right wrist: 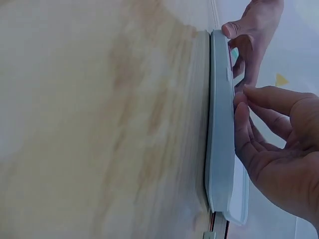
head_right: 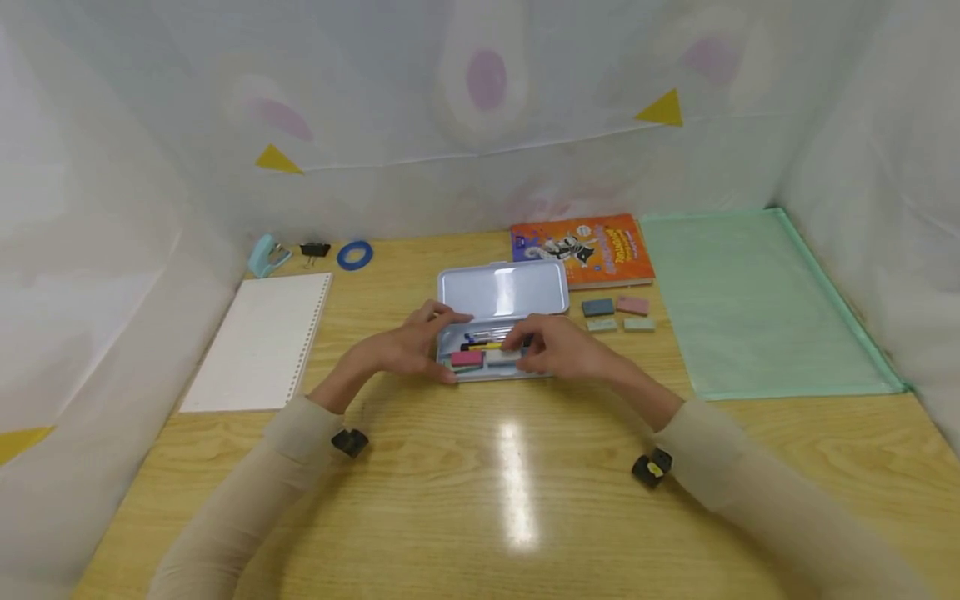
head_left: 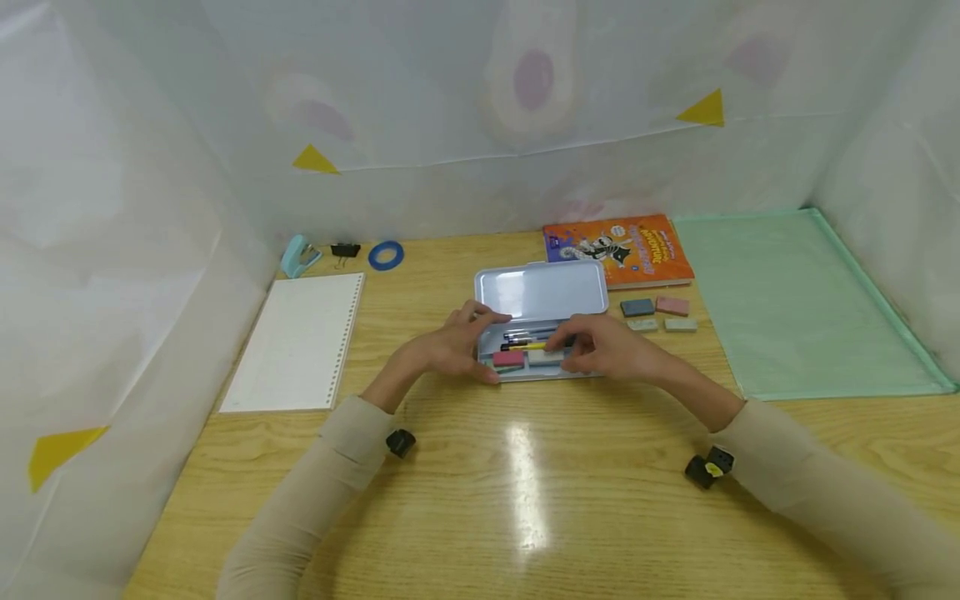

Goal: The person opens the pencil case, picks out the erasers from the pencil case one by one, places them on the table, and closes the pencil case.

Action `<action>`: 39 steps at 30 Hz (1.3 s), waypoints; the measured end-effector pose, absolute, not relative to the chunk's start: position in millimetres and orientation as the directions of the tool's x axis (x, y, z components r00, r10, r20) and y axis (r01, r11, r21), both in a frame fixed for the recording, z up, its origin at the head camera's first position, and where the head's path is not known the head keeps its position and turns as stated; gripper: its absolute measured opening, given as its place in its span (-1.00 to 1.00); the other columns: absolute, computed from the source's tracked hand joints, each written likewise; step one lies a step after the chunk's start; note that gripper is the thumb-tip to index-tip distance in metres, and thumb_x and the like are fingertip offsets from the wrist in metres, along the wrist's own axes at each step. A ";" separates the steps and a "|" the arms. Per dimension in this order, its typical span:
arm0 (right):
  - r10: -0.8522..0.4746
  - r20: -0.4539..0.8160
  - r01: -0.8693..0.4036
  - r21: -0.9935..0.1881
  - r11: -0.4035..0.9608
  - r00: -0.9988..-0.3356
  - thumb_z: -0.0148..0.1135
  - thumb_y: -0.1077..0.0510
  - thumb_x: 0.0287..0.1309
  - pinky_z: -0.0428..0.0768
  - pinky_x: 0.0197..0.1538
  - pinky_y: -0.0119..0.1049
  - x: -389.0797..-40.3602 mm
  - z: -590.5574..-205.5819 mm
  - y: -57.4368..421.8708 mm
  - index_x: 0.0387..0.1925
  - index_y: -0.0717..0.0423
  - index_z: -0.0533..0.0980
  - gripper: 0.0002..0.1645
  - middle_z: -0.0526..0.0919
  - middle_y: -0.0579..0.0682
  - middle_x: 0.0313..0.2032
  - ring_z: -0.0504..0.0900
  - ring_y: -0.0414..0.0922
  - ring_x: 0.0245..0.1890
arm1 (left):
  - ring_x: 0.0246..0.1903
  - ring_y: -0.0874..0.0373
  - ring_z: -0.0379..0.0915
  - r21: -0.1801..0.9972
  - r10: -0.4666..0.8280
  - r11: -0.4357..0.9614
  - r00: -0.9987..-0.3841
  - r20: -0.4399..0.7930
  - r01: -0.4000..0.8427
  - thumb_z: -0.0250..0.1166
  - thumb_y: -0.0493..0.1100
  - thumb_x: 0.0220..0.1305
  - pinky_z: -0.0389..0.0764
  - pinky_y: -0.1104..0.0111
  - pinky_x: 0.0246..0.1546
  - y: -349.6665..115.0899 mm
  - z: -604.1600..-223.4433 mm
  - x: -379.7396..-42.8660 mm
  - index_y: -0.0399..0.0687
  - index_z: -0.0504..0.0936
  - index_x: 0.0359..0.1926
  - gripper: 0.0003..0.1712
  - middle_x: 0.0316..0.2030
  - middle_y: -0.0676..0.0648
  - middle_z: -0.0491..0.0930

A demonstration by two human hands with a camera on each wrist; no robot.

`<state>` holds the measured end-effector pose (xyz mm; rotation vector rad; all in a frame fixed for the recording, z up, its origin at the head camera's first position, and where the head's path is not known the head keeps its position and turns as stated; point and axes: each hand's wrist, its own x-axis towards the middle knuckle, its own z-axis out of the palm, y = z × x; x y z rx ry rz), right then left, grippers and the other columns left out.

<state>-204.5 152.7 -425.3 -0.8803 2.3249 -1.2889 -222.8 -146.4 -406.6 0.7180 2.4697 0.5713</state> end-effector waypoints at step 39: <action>-0.548 0.034 -0.388 -0.742 0.546 -0.836 0.44 0.35 0.12 0.54 -0.32 -0.30 -204.4 -421.5 142.5 -0.13 0.06 0.69 -0.73 0.66 -0.01 -0.21 0.54 -0.13 -0.36 | 0.33 -0.10 0.06 0.502 0.586 0.776 -0.731 -0.350 0.382 0.53 0.09 0.24 0.32 0.02 0.36 -144.2 -405.7 -222.2 0.19 0.13 0.63 0.07 0.46 -0.12 0.01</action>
